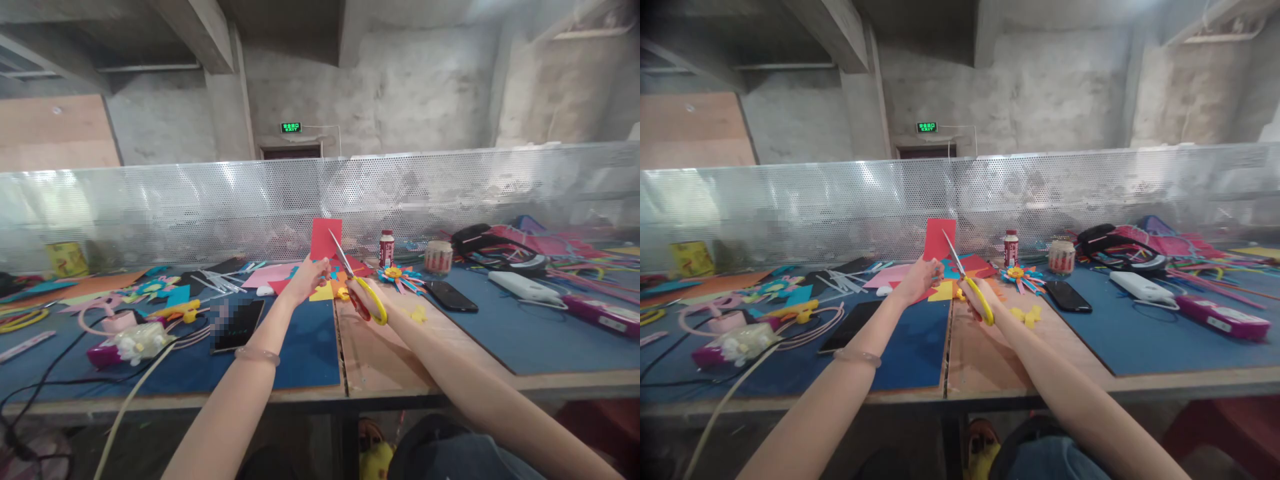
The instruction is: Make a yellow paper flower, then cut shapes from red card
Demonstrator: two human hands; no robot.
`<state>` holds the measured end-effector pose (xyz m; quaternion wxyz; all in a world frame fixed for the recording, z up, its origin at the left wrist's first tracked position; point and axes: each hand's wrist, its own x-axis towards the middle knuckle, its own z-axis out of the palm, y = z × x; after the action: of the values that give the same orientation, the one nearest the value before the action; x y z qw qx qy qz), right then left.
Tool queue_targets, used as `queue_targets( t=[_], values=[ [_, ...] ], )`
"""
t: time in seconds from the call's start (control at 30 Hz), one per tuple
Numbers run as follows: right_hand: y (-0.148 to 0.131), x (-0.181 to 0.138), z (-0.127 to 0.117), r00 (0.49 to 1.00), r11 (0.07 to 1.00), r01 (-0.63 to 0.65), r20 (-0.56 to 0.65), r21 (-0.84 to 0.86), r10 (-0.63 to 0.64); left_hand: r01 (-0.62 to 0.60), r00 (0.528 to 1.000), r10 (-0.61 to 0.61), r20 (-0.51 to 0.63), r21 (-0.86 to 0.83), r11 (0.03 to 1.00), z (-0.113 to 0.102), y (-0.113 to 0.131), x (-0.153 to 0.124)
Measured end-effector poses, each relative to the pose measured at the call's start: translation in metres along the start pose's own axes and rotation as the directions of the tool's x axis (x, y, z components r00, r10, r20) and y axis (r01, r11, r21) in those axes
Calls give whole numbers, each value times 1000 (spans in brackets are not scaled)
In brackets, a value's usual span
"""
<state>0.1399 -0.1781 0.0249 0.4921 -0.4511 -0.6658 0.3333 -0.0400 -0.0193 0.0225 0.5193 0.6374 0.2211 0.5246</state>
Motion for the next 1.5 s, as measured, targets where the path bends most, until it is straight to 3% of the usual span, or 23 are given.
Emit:
queue_targets(
  t=[0.17,0.37,0.53,0.8,1.0,1.17,1.4,1.5],
  values=[
    [-2,3,0,996,999,46,83,0,-46,-47,995,65,-72,233,971,12,-7,5],
    [3,-28,-16,977,994,113,182,14,-113,-99,971,143,-189,227,969,20,-5,7],
    [-1,-24,-14,977,977,198,100,-75,-191,-76,968,129,-217,235,969,22,-5,7],
    [37,-25,-25,977,980,199,80,-23,-196,-115,980,137,-141,159,981,18,6,4],
    [27,-27,-23,995,995,85,54,-56,-82,-112,988,123,-89,115,987,4,12,1],
    [20,-26,-22,990,986,142,-13,-85,-143,-121,990,127,-55,103,987,-9,13,2],
    [23,-28,-25,985,987,161,57,-22,-160,-114,993,114,18,61,992,-21,22,-1],
    [25,-27,-24,984,985,169,60,-43,-166,-140,990,141,-24,44,989,-23,24,-1]
  ],
)
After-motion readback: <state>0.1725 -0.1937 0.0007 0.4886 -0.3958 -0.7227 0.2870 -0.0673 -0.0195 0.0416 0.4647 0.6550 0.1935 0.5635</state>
